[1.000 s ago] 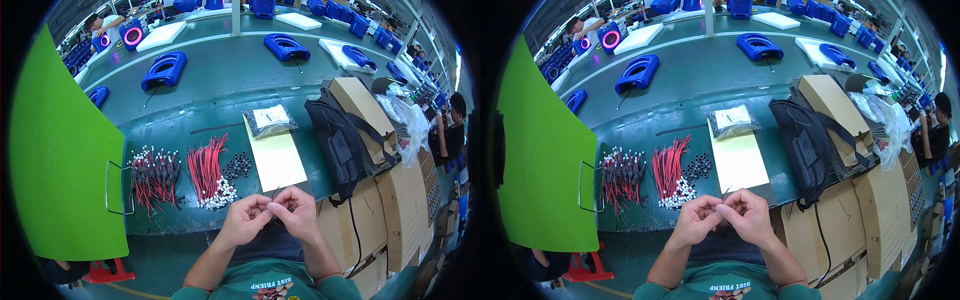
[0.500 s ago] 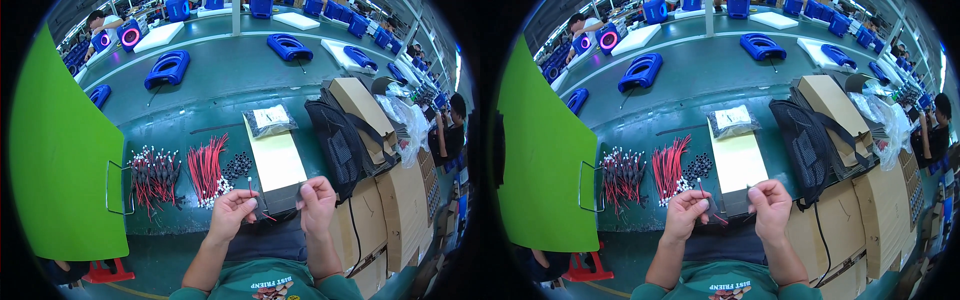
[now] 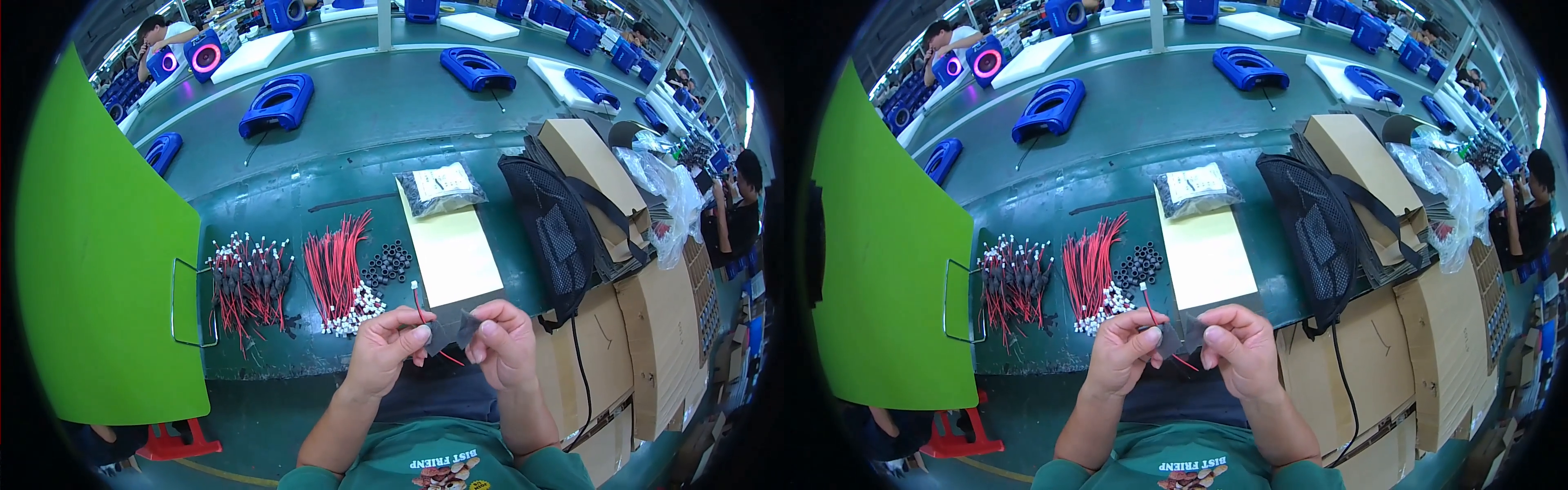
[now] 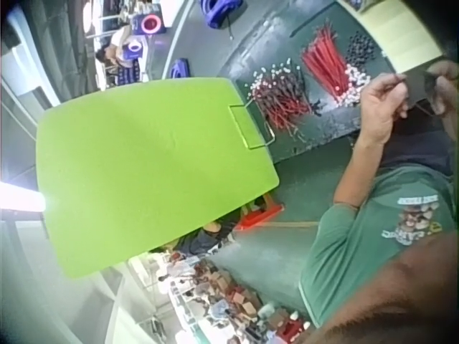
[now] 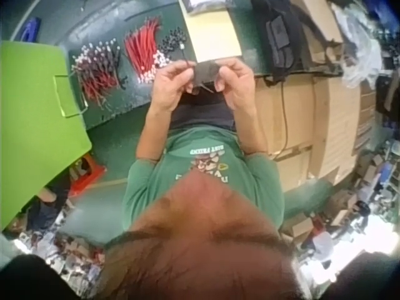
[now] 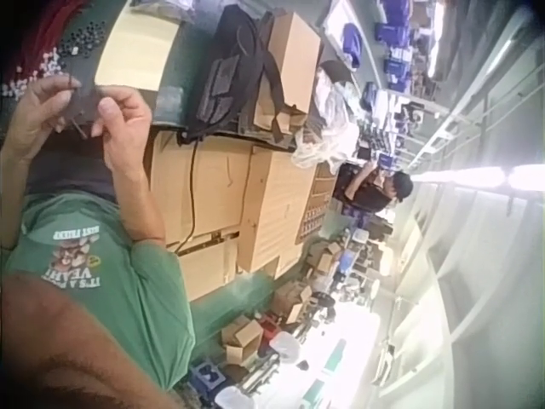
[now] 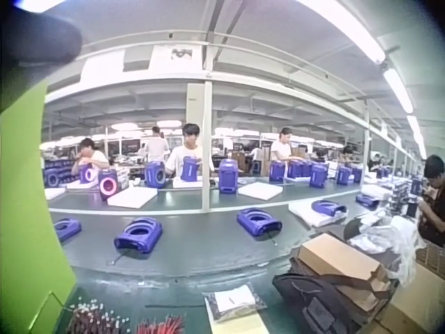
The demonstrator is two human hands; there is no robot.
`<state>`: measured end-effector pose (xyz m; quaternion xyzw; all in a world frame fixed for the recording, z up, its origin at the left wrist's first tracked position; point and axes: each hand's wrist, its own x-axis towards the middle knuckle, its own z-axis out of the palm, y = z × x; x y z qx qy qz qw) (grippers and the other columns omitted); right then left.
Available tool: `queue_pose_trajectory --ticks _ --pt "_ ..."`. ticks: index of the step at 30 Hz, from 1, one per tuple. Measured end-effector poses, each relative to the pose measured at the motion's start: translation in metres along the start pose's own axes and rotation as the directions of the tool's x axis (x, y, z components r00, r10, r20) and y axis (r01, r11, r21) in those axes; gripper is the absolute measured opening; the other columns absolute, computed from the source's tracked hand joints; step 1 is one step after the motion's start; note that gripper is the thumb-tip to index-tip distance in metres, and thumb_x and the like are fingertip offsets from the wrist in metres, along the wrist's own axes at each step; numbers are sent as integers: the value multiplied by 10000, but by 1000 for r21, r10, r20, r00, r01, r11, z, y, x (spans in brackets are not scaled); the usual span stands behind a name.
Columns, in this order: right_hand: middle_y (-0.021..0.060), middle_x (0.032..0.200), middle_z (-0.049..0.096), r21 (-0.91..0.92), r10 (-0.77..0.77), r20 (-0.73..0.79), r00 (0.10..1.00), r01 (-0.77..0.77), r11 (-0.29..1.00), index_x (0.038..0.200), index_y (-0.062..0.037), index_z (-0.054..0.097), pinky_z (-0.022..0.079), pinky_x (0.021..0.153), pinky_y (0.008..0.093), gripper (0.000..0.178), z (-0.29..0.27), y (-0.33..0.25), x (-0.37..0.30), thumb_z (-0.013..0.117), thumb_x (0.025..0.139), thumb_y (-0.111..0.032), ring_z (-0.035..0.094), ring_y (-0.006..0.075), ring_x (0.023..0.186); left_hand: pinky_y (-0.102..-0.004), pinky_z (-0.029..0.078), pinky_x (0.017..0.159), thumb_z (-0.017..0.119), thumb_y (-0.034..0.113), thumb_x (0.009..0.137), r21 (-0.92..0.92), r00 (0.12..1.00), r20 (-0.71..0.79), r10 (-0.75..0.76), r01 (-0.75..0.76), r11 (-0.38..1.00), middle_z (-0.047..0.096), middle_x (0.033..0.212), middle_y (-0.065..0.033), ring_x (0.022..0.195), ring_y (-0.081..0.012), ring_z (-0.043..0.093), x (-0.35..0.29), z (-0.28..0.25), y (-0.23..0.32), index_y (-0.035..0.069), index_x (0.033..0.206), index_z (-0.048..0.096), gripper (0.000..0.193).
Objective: The person assembles small electronic components by hand, attaching black plastic pieces to the ends of red wires at a production workbench.
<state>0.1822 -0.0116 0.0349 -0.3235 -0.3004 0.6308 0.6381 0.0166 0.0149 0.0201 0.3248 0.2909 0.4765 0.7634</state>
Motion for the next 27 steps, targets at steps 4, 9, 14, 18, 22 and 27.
queue_pose_trajectory --ticks 4,9,14,18,22,27 --pt "91 771 596 96 50 140 989 -64 993 933 37 561 431 498 181 152 2 2 -3 559 796 -29 515 81 523 -183 445 500 570 54 814 -40 1000 10 -20 21 999 557 724 -32 557 -79 519 -1 -1 -2 -22 979 587 182" --pt "93 784 591 56 13 152 988 -22 998 953 38 554 430 525 185 194 6 2 0 583 786 -58 519 85 573 -189 456 499 569 53 814 -80 999 29 -32 35 996 586 752 -57 571 -84 533 -3 -4 -4 -31 988 582 194" --pt "62 739 552 11 -12 167 986 11 1000 1022 38 536 404 541 186 282 2 2 3 591 786 -106 495 88 608 -190 462 496 569 51 814 -87 999 31 7 -5 996 591 756 -60 585 -84 540 -4 -6 -5 -30 985 587 190" --pt "47 712 521 29 40 123 992 -44 999 1107 34 504 375 551 186 355 3 0 3 568 798 -128 461 85 611 -187 451 518 577 42 806 3 1000 -1 25 -25 1000 575 748 -42 585 -80 528 -2 -7 -5 -32 965 599 176" --pt "64 790 526 26 14 80 997 -16 1000 1121 39 501 364 546 186 354 4 -5 1 550 806 -116 453 82 615 -184 440 537 588 37 798 107 999 -28 42 -39 993 559 740 -29 578 -78 515 0 -5 -5 -35 961 603 179" --pt "77 916 503 -94 -87 16 996 88 992 1050 33 557 361 534 184 264 7 -6 0 538 806 -67 443 78 613 -187 447 531 591 41 796 80 1000 -8 10 -9 997 567 746 -33 579 -78 523 0 -6 -4 -37 968 600 189"
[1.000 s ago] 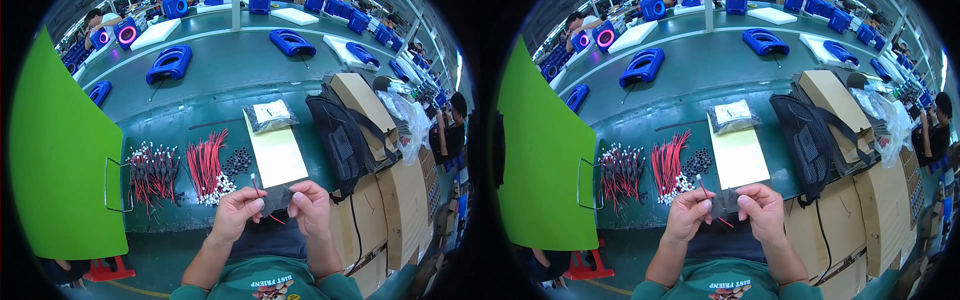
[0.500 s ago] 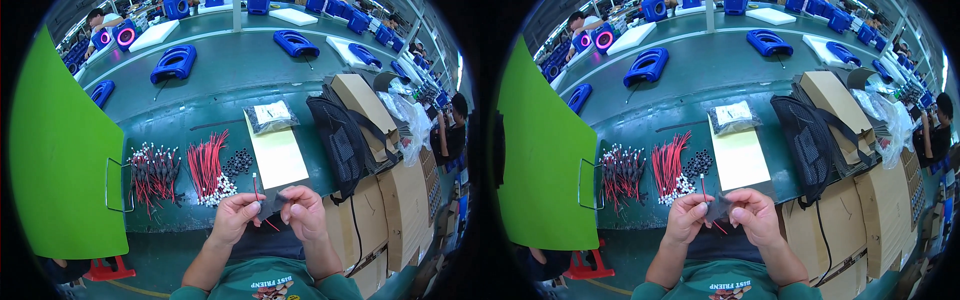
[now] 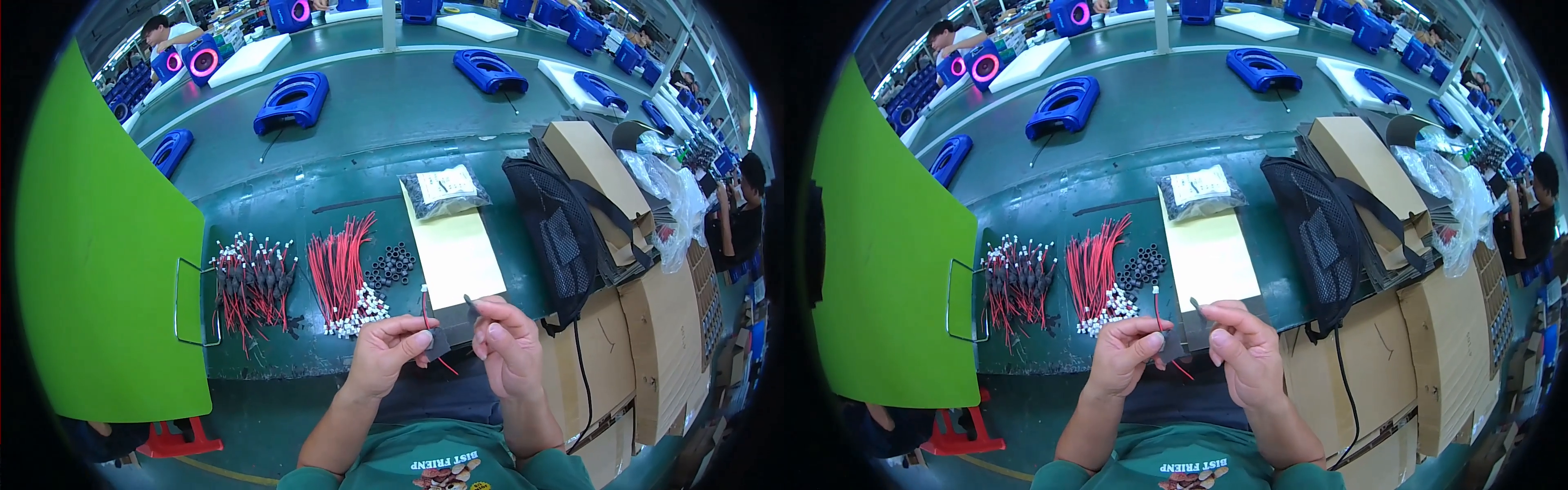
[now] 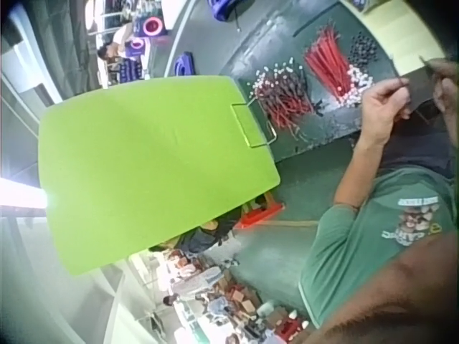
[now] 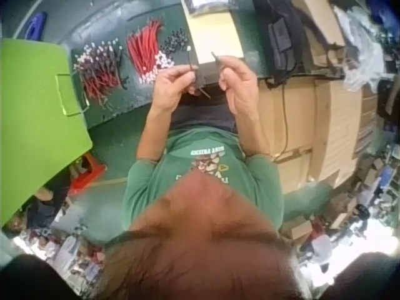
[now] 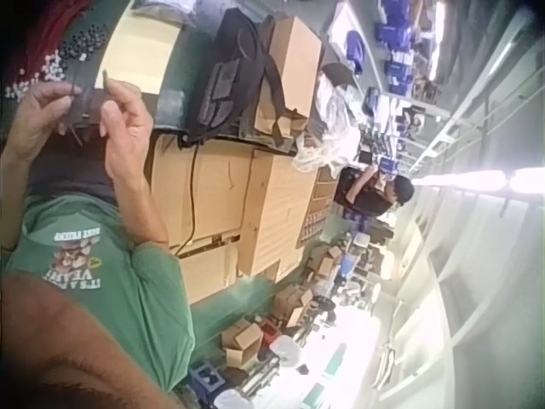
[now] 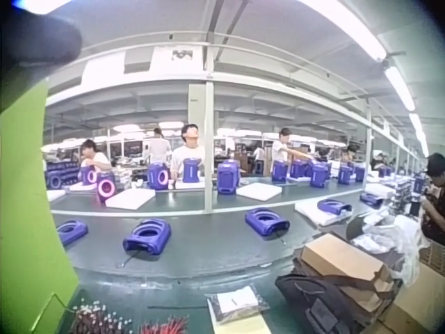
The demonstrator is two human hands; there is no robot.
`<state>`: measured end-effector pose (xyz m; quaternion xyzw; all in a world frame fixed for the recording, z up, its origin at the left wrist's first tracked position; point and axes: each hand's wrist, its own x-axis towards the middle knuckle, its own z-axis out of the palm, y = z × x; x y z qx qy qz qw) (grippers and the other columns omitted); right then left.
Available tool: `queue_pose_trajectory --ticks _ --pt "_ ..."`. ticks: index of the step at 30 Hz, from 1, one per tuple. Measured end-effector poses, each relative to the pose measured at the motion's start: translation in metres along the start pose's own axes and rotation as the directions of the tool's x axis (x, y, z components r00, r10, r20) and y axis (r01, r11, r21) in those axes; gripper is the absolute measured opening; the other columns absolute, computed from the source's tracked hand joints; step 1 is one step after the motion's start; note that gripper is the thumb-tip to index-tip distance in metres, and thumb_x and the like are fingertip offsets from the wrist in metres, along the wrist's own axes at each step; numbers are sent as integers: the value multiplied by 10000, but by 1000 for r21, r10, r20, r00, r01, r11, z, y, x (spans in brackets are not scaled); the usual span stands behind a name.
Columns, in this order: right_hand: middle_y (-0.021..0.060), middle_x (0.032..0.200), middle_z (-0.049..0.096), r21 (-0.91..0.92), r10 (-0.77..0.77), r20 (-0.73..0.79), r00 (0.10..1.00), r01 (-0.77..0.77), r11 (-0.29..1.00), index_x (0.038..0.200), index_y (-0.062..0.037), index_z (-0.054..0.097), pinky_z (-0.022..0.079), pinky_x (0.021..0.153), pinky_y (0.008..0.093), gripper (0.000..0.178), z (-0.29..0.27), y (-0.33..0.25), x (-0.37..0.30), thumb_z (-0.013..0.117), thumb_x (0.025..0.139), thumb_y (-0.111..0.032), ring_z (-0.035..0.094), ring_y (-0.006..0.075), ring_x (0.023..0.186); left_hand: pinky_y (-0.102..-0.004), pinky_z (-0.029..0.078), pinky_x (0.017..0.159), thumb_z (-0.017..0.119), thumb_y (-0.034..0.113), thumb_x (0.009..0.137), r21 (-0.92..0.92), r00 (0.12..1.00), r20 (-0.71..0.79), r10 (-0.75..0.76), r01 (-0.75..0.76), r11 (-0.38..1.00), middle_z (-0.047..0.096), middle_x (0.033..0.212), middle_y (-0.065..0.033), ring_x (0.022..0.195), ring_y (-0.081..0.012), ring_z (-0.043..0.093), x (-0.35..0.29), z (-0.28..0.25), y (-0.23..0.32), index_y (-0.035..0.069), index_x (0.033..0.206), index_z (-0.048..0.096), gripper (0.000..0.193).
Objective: The person assembles small electronic components by hand, attaching black plastic pieces to the ends of red wires at a production workbench.
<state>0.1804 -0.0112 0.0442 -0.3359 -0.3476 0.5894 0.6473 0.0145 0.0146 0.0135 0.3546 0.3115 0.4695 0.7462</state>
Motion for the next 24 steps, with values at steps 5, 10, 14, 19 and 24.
queue_pose_trajectory --ticks 5,10,14,19,24 --pt "75 943 473 -115 -119 -47 992 113 987 1011 24 583 355 531 170 226 -1 -2 -2 540 795 -26 437 70 630 -191 454 527 595 50 796 -65 998 22 -66 67 996 592 758 -40 568 -77 527 -2 0 0 -26 969 604 189" --pt "60 936 438 -227 -243 -65 968 223 948 1002 25 588 350 527 163 221 -3 -4 -3 530 791 -4 420 64 686 -205 488 520 594 48 782 -90 992 83 -91 99 991 610 772 -72 597 -98 569 1 1 -3 -40 966 593 204" --pt "72 818 472 -75 -127 111 986 135 988 1167 8 472 365 469 158 397 -15 -3 -8 562 806 -130 417 63 567 -203 486 520 592 53 787 -129 993 85 -79 90 988 610 795 -65 616 -92 569 2 -2 -5 -35 975 593 208" --pt "130 683 519 132 43 479 877 -120 984 1315 15 250 396 412 174 645 -20 8 0 558 826 -271 430 65 458 -197 469 516 594 62 797 -131 990 96 -104 116 985 605 767 -49 591 -81 552 2 5 -6 -22 983 597 204" --pt "107 626 542 314 99 590 802 -340 886 1310 52 224 322 384 154 711 -34 14 2 570 811 -318 370 41 396 -194 460 518 596 68 805 -165 989 98 -109 124 979 602 737 -38 565 -75 541 1 3 -6 -14 992 598 204"
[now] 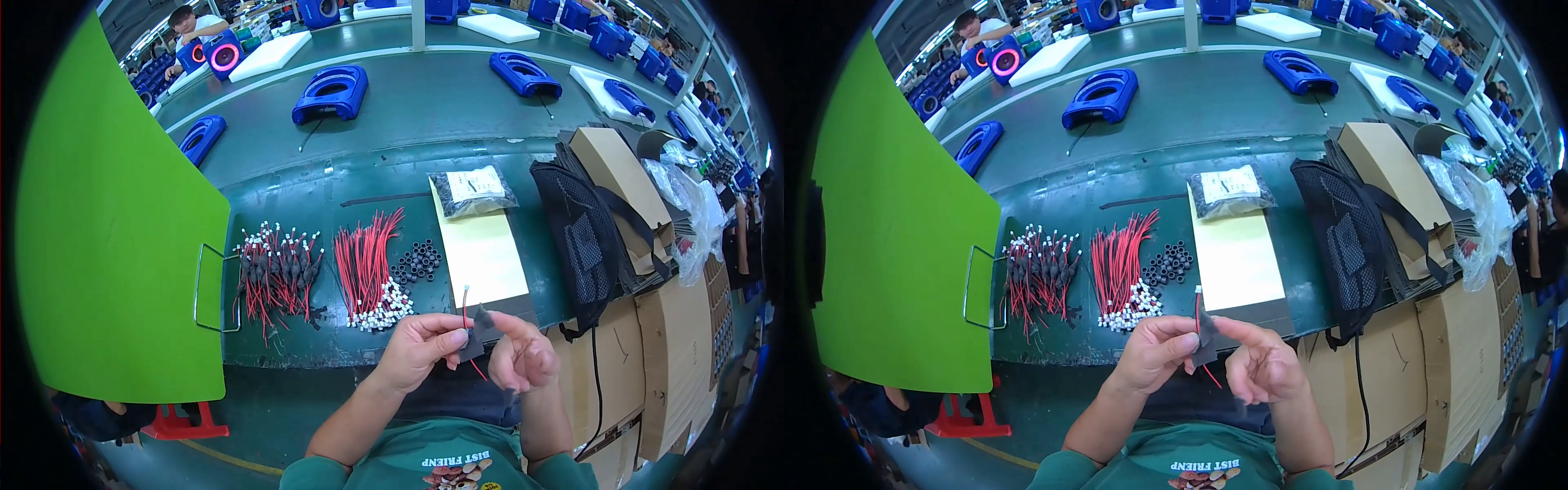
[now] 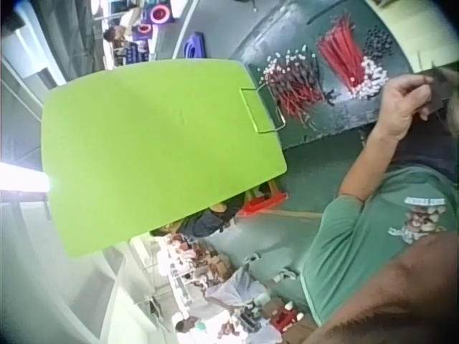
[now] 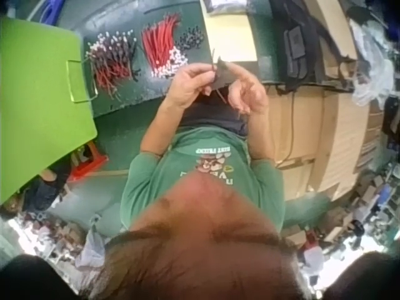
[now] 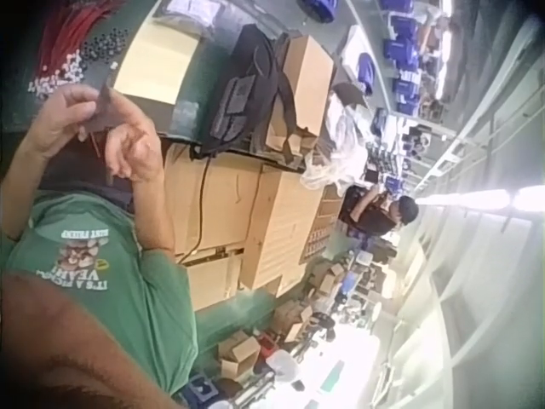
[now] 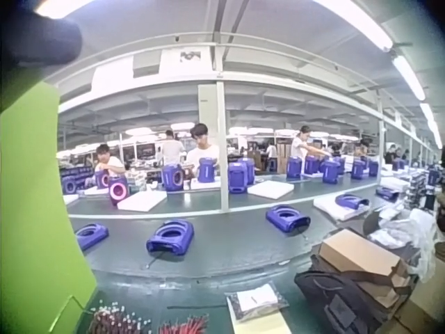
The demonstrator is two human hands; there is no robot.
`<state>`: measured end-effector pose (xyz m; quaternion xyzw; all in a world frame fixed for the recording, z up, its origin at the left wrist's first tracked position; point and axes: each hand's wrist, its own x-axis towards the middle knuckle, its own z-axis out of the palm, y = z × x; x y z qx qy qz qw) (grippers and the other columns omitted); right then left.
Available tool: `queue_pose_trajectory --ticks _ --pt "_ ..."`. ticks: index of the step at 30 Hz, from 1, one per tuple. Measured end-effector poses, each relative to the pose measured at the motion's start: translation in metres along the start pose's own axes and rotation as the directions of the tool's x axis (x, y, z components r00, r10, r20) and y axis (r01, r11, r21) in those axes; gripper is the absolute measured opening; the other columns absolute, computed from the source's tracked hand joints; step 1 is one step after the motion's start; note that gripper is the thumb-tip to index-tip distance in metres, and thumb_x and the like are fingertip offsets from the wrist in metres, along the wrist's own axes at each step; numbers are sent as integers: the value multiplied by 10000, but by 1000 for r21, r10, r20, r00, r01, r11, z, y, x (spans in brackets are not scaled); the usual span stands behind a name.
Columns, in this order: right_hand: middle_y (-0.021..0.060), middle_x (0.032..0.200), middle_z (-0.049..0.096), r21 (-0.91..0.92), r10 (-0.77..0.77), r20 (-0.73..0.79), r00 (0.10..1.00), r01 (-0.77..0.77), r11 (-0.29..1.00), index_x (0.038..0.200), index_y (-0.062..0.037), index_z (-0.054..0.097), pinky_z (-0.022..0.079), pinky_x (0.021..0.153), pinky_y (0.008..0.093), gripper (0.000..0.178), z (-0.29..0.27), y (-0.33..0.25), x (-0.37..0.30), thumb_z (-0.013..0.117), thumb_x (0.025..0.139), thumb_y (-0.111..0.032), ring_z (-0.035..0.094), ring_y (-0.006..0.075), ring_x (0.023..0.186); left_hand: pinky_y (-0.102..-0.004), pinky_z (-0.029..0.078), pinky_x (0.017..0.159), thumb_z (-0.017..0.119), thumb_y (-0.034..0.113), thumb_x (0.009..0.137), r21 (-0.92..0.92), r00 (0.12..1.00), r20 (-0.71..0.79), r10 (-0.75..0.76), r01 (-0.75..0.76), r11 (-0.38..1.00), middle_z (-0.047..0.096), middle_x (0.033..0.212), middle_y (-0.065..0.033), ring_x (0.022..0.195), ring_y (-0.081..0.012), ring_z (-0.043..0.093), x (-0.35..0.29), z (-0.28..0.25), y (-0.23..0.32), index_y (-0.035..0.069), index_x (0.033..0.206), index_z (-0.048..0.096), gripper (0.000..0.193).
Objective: The person assembles small electronic components by hand, attaching black plastic pieces to the ends of red wires at a production workbench.
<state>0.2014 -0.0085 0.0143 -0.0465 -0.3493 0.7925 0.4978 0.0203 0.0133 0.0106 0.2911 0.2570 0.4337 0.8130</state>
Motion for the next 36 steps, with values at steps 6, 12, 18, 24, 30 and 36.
queue_pose_trajectory --ticks 6,12,18,24,30,36 --pt "96 596 534 179 62 104 993 -80 981 1320 64 174 260 359 145 763 -12 5 1 503 836 -427 316 13 375 -209 478 545 585 51 808 -53 999 32 -19 21 998 613 781 -66 588 -96 558 2 2 0 -17 994 595 198" --pt "91 597 540 -87 117 -51 992 -121 989 1294 59 271 248 363 139 748 -5 7 1 522 812 -455 302 11 375 -214 481 580 567 42 817 -118 996 44 80 -74 990 616 841 -88 638 -111 564 2 -4 -4 -22 1021 577 214" --pt "54 612 540 -419 8 -194 981 -90 904 1243 24 404 332 439 155 572 4 8 1 573 804 -301 401 31 452 -228 483 592 539 52 836 -123 993 47 109 -103 987 613 866 -92 645 -127 567 -2 -6 -4 -22 1039 565 217" --pt "20 610 518 -609 -72 -185 980 -57 791 1198 -4 480 372 514 175 441 6 8 0 587 785 -114 453 47 543 -216 471 574 514 62 845 -282 1000 29 1 8 959 613 809 -82 625 -116 565 -4 -3 6 -31 1032 555 213" --pt "46 650 557 -823 -195 -179 964 -38 567 1123 27 527 369 483 172 368 14 0 2 583 784 -104 441 36 517 -168 421 472 619 79 784 48 996 -72 51 -47 998 604 723 -32 536 -51 515 -5 -11 -5 -10 884 613 134" --pt "206 885 612 -569 -443 -275 853 227 790 1129 67 447 415 471 166 407 13 8 6 554 811 -164 496 66 495 -163 413 471 607 107 805 123 994 -78 81 -71 990 604 705 -31 535 -48 513 -7 -4 -1 -9 878 619 137"
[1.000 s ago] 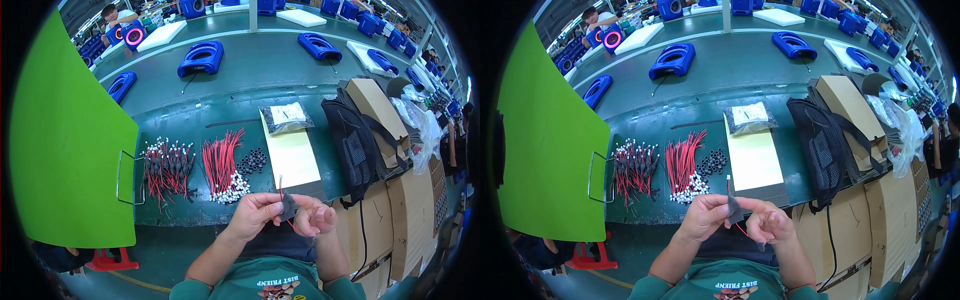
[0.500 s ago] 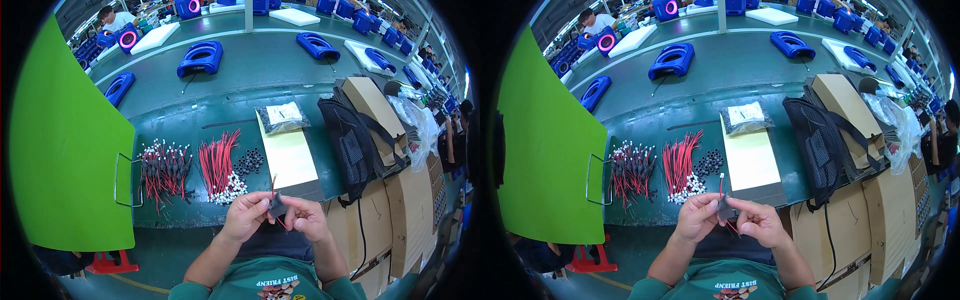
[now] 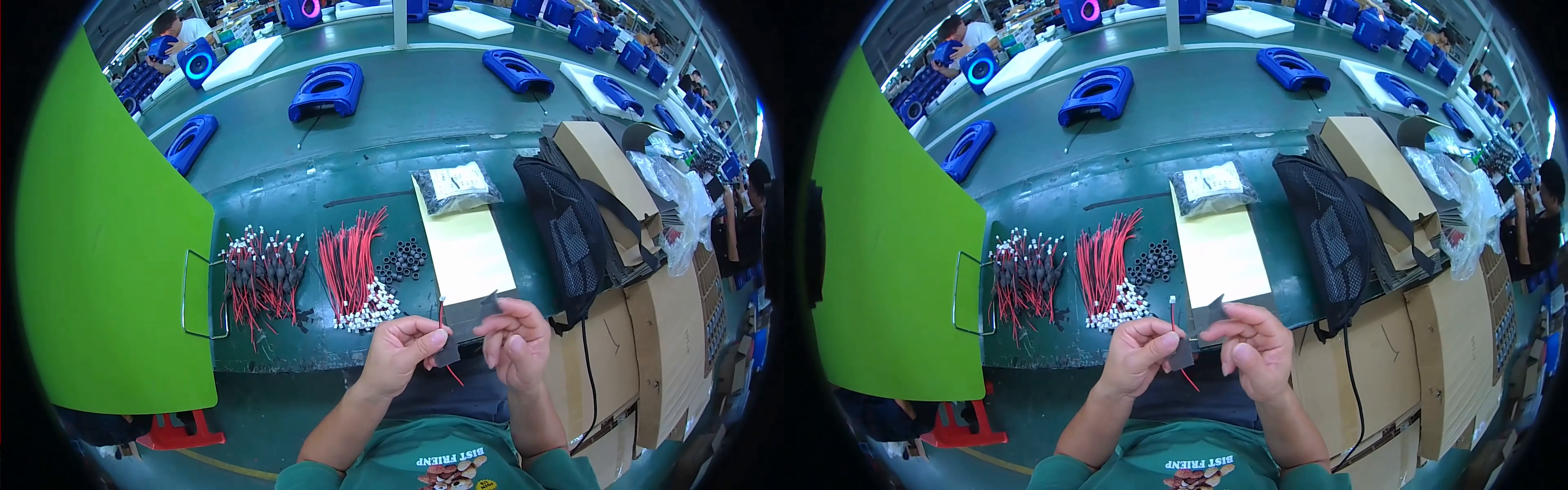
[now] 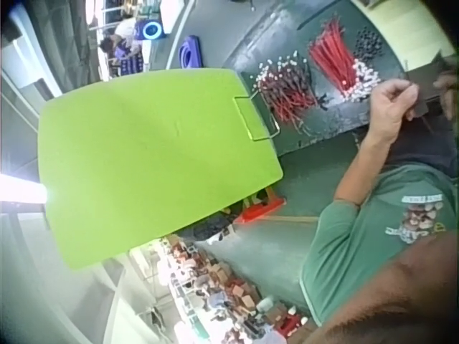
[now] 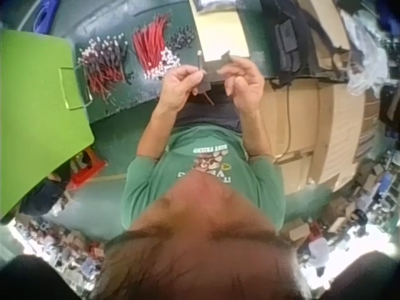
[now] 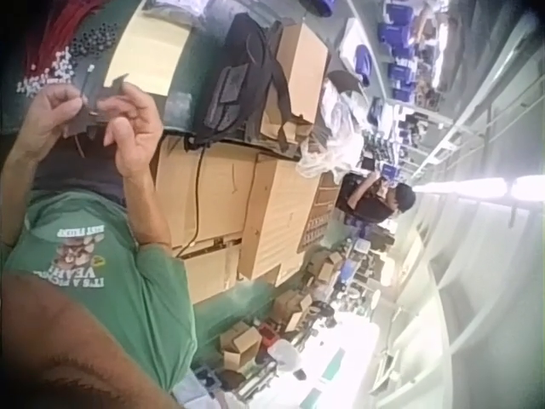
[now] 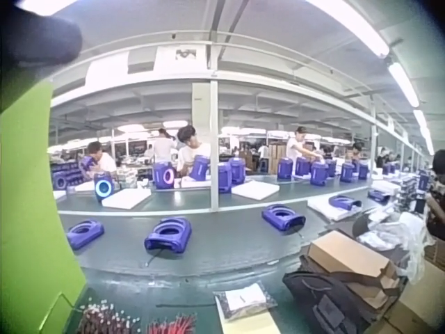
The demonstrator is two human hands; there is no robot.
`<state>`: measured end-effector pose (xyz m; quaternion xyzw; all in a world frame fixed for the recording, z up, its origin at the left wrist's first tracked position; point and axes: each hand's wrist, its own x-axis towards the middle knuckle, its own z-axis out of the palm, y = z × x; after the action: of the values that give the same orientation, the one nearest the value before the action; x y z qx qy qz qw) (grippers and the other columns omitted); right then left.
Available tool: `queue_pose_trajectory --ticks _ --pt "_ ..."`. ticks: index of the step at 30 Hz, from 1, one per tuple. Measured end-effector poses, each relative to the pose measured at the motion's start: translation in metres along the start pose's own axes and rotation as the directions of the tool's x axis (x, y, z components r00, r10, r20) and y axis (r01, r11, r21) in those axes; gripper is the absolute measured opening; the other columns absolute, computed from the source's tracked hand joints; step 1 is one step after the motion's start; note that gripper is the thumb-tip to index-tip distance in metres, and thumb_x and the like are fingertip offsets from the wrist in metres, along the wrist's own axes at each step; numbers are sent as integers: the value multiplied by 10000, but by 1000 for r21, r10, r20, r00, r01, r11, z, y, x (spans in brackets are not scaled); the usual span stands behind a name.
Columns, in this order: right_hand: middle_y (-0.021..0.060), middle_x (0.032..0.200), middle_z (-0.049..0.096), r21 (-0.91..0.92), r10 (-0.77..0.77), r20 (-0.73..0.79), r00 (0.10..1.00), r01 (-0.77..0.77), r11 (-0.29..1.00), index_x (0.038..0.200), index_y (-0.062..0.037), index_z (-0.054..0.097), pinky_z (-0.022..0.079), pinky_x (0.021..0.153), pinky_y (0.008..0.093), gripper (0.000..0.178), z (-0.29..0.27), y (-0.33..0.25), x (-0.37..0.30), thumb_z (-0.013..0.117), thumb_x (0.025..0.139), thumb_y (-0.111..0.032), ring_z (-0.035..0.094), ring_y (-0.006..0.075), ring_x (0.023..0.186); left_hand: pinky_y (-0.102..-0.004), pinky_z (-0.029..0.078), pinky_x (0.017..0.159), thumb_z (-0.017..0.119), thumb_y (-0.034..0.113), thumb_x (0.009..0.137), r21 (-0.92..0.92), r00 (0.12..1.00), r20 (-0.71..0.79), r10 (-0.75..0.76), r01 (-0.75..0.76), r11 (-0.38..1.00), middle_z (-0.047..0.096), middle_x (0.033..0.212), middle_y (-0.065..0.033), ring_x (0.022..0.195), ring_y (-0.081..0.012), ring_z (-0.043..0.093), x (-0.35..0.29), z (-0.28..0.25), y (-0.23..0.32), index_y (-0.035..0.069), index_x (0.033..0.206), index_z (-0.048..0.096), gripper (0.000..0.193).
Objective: The person assembles small electronic components by hand, attaching black plastic pieces to the ends of red wires at a production workbench.
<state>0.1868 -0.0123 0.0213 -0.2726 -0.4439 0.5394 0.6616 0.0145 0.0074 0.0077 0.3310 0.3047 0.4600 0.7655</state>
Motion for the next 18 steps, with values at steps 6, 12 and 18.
queue_pose_trajectory --ticks 6,12,18 --pt "237 921 596 63 172 224 959 -190 980 1197 68 386 431 461 176 518 -3 7 -2 558 818 -242 530 110 487 -162 416 489 571 136 836 -64 1000 -20 11 -13 998 595 696 -23 533 -45 505 1 4 -1 -15 908 616 173" --pt "234 995 579 44 170 140 975 -177 983 1212 60 388 459 505 186 593 -1 10 -4 617 767 -257 567 130 556 -170 413 487 541 161 857 -207 995 -65 -80 65 976 590 708 -17 546 -52 515 1 4 4 -13 939 605 203" --pt "193 965 589 -242 67 122 990 -35 970 1175 39 449 451 546 184 573 2 8 -4 659 724 -246 547 105 587 -176 425 518 600 86 805 -49 999 -28 17 -19 999 605 741 -31 576 -53 525 -1 0 -1 -12 934 605 162"
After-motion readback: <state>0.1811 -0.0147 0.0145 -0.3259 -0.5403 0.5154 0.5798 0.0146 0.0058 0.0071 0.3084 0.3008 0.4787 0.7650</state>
